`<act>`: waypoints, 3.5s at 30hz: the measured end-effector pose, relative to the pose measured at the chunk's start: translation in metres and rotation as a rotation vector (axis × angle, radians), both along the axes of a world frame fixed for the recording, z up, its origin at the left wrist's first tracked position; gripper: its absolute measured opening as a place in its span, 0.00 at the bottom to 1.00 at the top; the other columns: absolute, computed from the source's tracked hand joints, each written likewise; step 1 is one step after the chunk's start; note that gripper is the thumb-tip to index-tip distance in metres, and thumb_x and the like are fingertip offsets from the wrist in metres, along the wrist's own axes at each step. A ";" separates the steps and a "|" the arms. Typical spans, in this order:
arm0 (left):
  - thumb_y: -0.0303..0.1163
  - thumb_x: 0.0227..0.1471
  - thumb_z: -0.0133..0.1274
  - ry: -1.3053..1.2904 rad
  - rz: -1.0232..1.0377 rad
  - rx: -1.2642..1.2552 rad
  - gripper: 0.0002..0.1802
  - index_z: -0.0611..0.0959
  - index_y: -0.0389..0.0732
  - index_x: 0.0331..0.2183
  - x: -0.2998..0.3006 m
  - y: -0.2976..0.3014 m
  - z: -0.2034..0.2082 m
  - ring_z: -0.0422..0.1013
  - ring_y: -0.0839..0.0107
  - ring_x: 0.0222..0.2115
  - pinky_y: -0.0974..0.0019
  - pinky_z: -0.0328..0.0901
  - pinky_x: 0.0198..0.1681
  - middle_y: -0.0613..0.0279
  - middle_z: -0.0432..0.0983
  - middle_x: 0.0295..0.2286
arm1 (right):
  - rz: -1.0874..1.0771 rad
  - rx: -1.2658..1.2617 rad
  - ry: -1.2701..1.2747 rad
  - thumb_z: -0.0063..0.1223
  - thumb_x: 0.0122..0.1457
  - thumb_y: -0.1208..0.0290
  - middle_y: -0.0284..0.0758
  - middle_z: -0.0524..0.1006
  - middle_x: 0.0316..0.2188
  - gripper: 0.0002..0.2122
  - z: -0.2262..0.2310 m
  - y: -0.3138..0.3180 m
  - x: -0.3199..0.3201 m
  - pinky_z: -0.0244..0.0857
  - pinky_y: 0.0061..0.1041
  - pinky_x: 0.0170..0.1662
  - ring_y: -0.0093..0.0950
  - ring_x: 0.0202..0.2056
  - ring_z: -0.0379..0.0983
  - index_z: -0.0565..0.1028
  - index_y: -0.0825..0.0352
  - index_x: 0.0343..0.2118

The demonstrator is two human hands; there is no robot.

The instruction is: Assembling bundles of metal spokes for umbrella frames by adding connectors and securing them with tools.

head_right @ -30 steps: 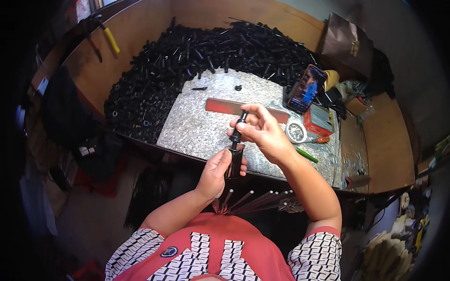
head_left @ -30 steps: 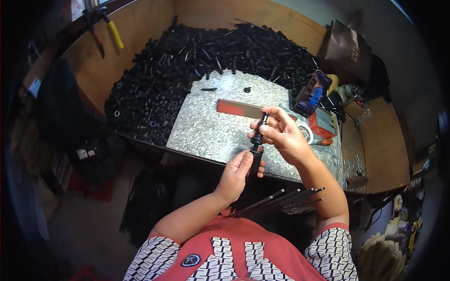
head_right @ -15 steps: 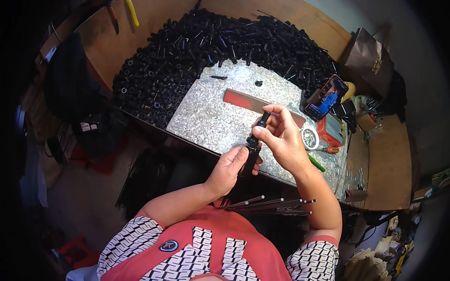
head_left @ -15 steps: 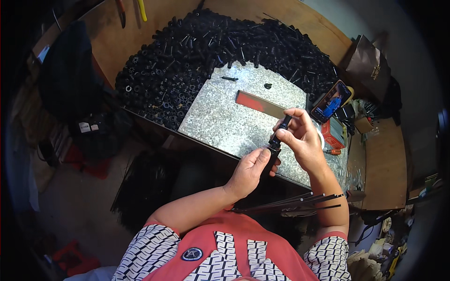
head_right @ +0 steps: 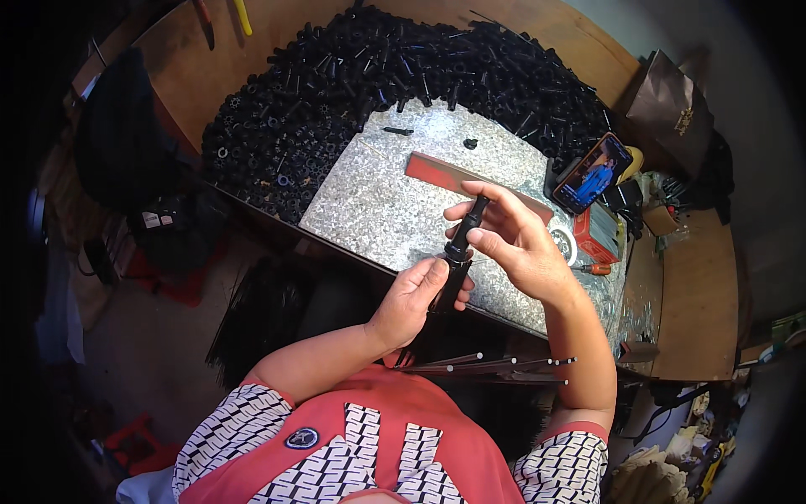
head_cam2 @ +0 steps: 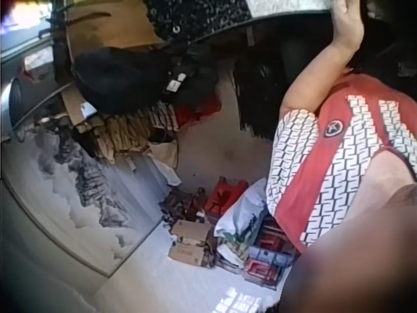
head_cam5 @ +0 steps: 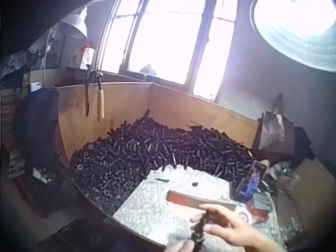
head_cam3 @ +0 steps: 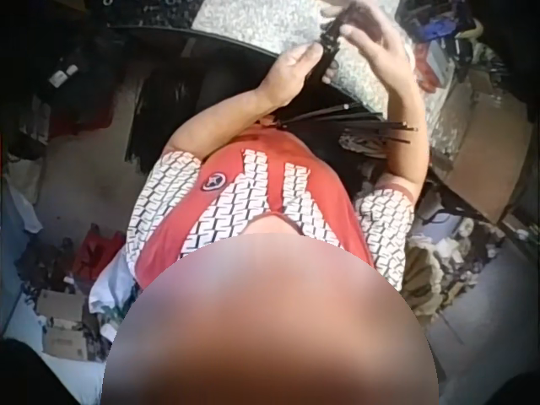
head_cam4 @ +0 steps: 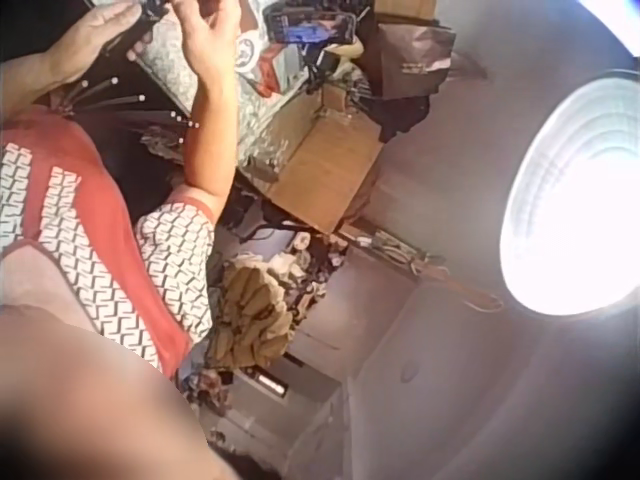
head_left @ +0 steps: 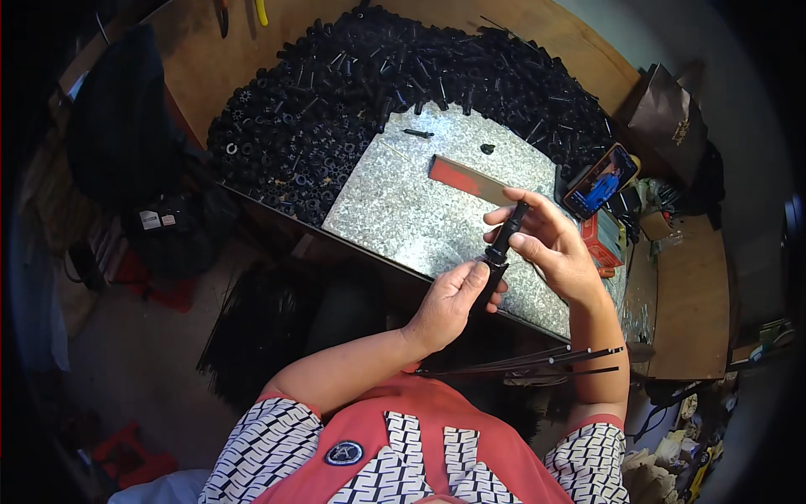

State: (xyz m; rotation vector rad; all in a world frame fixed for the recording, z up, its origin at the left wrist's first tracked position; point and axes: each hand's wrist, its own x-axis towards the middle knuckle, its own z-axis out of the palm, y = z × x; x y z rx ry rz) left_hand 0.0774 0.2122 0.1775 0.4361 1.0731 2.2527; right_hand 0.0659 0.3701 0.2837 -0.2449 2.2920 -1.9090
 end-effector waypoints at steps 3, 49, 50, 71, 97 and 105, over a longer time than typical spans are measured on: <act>0.46 0.64 0.36 0.030 0.027 -0.018 0.22 0.74 0.35 0.36 0.001 0.000 0.003 0.67 0.79 0.28 0.73 0.64 0.35 0.65 0.72 0.29 | -0.054 -0.058 -0.015 0.52 0.57 0.77 0.41 0.73 0.42 0.22 0.000 -0.007 0.002 0.67 0.28 0.48 0.30 0.44 0.72 0.62 0.70 0.54; 0.44 0.64 0.36 0.162 0.096 -0.072 0.23 0.76 0.34 0.35 0.005 0.001 0.004 0.67 0.80 0.26 0.73 0.64 0.33 0.66 0.72 0.26 | -0.218 0.471 0.141 0.61 0.52 0.74 0.28 0.72 0.28 0.17 0.000 -0.019 0.007 0.65 0.15 0.35 0.15 0.31 0.68 0.66 0.70 0.41; 0.44 0.64 0.36 0.161 0.087 -0.069 0.23 0.76 0.34 0.34 0.004 0.001 0.002 0.67 0.80 0.26 0.73 0.64 0.33 0.66 0.73 0.26 | -0.176 0.379 0.133 0.61 0.52 0.74 0.29 0.72 0.29 0.17 -0.002 -0.016 0.006 0.65 0.15 0.36 0.15 0.31 0.68 0.65 0.70 0.42; 0.41 0.65 0.34 0.017 0.078 -0.031 0.20 0.74 0.35 0.40 0.001 -0.003 0.006 0.69 0.78 0.29 0.73 0.66 0.36 0.63 0.73 0.28 | -0.053 0.523 0.218 0.66 0.47 0.66 0.34 0.72 0.30 0.19 -0.019 -0.001 0.019 0.65 0.26 0.39 0.25 0.35 0.68 0.72 0.69 0.39; 0.42 0.64 0.34 -0.012 0.027 0.038 0.20 0.73 0.36 0.40 -0.005 -0.008 0.001 0.70 0.79 0.30 0.74 0.67 0.36 0.63 0.73 0.30 | -0.034 0.306 0.020 0.65 0.48 0.72 0.32 0.72 0.27 0.13 -0.022 -0.007 0.017 0.65 0.22 0.30 0.20 0.28 0.69 0.72 0.69 0.32; 0.43 0.64 0.35 0.093 0.040 -0.053 0.23 0.71 0.33 0.46 -0.009 -0.015 -0.010 0.73 0.70 0.32 0.67 0.68 0.40 0.55 0.74 0.38 | -0.131 0.122 -0.142 0.64 0.50 0.71 0.29 0.71 0.26 0.19 -0.066 0.001 0.032 0.65 0.17 0.24 0.15 0.25 0.69 0.65 0.68 0.39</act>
